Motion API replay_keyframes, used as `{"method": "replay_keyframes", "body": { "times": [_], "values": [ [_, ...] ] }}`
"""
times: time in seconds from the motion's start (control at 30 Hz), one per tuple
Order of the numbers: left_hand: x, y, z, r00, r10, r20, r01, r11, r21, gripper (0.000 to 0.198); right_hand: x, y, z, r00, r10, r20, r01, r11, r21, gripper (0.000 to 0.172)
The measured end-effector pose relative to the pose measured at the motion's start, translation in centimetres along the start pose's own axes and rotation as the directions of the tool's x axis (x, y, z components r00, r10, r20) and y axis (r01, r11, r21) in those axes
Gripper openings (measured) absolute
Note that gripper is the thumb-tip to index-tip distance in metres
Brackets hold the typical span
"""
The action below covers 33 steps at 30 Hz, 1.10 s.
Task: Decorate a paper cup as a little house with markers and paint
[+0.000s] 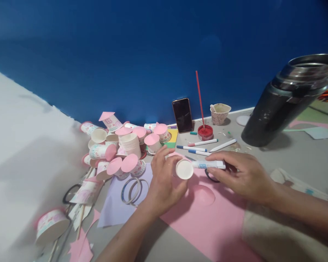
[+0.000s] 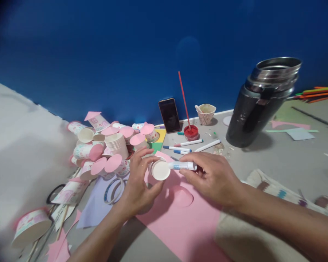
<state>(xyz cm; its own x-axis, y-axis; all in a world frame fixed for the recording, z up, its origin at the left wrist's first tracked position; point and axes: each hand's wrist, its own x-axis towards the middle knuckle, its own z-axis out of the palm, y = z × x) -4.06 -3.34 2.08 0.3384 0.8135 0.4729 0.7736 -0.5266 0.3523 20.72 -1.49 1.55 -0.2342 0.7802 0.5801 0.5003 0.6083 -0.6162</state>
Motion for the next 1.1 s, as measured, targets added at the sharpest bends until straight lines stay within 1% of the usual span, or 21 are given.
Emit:
{"method": "replay_keyframes", "body": {
  "times": [0.1, 0.27, 0.4, 0.53, 0.67, 0.83, 0.97, 1.1],
  "values": [
    [0.2, 0.5, -0.1, 0.997, 0.048, 0.065, -0.049, 0.999, 0.008, 0.051, 0.1, 0.3, 0.0, 1.0, 0.003, 0.015, -0.002, 1.0, -0.028, 0.016],
    [0.2, 1.0, 0.1, 0.989, 0.063, 0.135, -0.07, 0.996, 0.047, 0.05, 0.1, 0.4, -0.1, 1.0, 0.001, 0.014, -0.001, 0.999, -0.038, 0.015],
    [0.4, 1.4, 0.5, 0.984, 0.082, 0.159, -0.096, 0.992, 0.08, 0.046, 0.3, -0.2, -0.4, 0.999, -0.048, 0.025, 0.049, 0.998, -0.039, 0.017],
    [0.6, 1.7, 0.5, 0.978, 0.079, 0.192, -0.095, 0.992, 0.077, 0.044, 0.2, -0.7, -0.7, 0.992, -0.117, 0.042, 0.119, 0.992, -0.032, 0.017],
    [0.7, 1.9, 0.5, 0.974, 0.08, 0.212, -0.094, 0.994, 0.058, 0.05, -0.1, -1.1, -0.9, 0.974, -0.205, 0.095, 0.205, 0.979, 0.012, 0.015],
    [0.9, 1.9, 0.1, 0.963, 0.094, 0.251, -0.103, 0.994, 0.024, 0.051, -0.6, -1.8, -1.0, 0.932, -0.324, 0.16, 0.322, 0.946, 0.043, 0.012],
    [1.1, 1.7, -0.5, 0.968, 0.073, 0.239, -0.076, 0.997, 0.005, 0.051, -0.6, -1.8, -1.3, 0.91, -0.347, 0.226, 0.365, 0.93, -0.038, 0.018],
    [1.2, 1.1, -0.9, 0.975, 0.049, 0.216, -0.038, 0.998, -0.054, 0.049, -0.2, -1.4, -2.1, 0.902, -0.33, 0.279, 0.373, 0.92, -0.117, 0.016]
  ]
}}
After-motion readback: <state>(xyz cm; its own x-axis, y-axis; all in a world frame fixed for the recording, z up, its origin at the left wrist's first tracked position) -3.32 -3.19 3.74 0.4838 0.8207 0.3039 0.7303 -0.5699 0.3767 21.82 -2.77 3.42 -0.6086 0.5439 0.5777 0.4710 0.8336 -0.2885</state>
